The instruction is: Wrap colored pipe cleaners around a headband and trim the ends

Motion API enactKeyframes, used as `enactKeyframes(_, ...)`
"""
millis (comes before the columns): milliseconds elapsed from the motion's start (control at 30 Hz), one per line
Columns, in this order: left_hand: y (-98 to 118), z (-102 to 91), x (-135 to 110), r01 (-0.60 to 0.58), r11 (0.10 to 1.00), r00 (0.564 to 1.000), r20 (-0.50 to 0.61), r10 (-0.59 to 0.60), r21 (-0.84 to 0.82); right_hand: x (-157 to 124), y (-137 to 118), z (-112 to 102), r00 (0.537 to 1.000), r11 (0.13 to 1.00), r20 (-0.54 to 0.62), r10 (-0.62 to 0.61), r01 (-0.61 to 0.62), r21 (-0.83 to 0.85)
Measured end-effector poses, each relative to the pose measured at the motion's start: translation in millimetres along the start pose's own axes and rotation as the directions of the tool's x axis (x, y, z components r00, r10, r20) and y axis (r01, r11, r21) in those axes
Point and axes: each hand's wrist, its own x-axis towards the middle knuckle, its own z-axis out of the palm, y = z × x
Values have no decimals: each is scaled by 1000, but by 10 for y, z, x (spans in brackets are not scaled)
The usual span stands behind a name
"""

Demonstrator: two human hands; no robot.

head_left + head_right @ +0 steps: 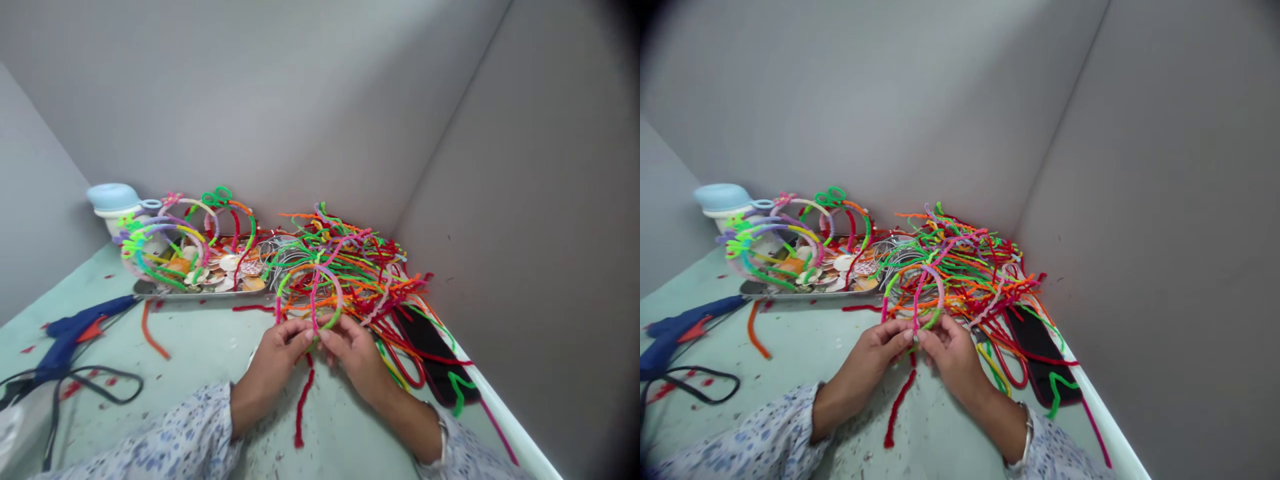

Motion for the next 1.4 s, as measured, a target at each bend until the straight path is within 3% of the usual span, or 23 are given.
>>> enactKeyframes(267,-6,-54,-27,-39,998,999,27,41,-44,29,14,157,1000,999,-9,16,-15,52)
enactKeyframes(500,-104,-65,35,-53,990,996,65,62,-132,58,155,116,1000,1000,-6,-2,2,10)
enactKeyframes(833,-116,-64,52,-31,995,999,28,33,-93,56,126,97,1000,999,9,28,-29,43)
enactKeyframes(1000,-101,-79,45,-31,999,999,-39,31,8,63,71,61,1000,1000,-1,5,-5,2)
enactKeyframes(1400,-101,-92,44,-22,998,1000,-6,21,-60,88,75,-26,990,990,72,-120,125,-69)
